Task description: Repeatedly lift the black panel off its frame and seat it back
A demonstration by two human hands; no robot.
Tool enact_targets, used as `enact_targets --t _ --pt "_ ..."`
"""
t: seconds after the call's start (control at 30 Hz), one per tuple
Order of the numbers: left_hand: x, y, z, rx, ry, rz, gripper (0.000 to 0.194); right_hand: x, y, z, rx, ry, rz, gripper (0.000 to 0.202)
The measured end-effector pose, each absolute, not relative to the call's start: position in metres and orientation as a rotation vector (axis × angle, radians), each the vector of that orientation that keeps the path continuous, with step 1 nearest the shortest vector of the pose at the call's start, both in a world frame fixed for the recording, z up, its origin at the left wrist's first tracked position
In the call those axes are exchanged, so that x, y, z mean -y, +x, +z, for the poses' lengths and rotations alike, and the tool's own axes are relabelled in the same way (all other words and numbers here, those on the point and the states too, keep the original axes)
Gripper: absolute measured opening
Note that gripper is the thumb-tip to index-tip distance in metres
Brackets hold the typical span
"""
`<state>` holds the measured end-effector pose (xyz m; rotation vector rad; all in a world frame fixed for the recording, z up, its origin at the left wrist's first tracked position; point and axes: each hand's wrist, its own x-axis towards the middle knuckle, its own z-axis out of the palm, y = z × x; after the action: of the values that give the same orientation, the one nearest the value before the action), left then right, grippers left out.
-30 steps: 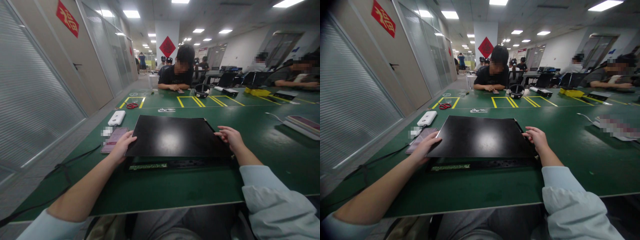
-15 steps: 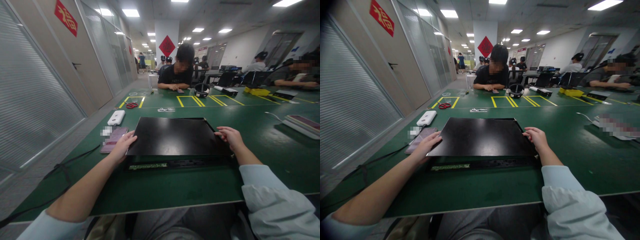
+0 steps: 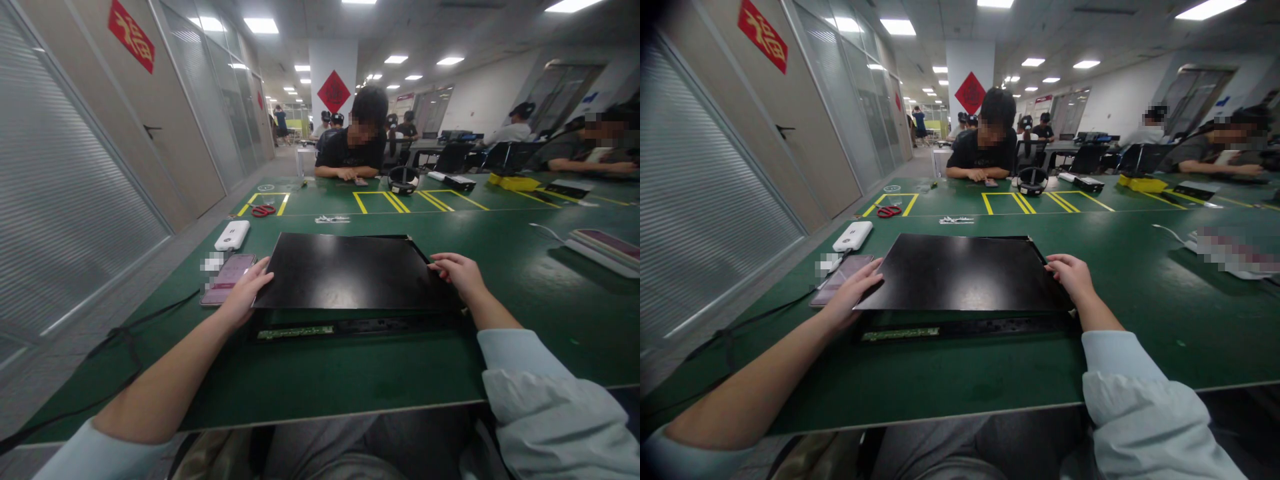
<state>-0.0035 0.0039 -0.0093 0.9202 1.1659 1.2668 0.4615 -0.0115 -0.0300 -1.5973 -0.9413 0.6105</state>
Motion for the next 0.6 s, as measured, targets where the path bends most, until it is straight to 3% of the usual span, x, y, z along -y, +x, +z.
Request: enact_targets --t 0.33,0.6 --pt "-0.011 -0.005 -0.023 -1.161 0.924 1.289 0.057 0.011 0.465 -0.034 1.012 -1.632 0.571 0.022" --pt "0.004 0.003 -0.001 -1.234 0.940 1.274 0.048 0.011 0.468 -0.033 1.065 -1.680 0.536 0.019"
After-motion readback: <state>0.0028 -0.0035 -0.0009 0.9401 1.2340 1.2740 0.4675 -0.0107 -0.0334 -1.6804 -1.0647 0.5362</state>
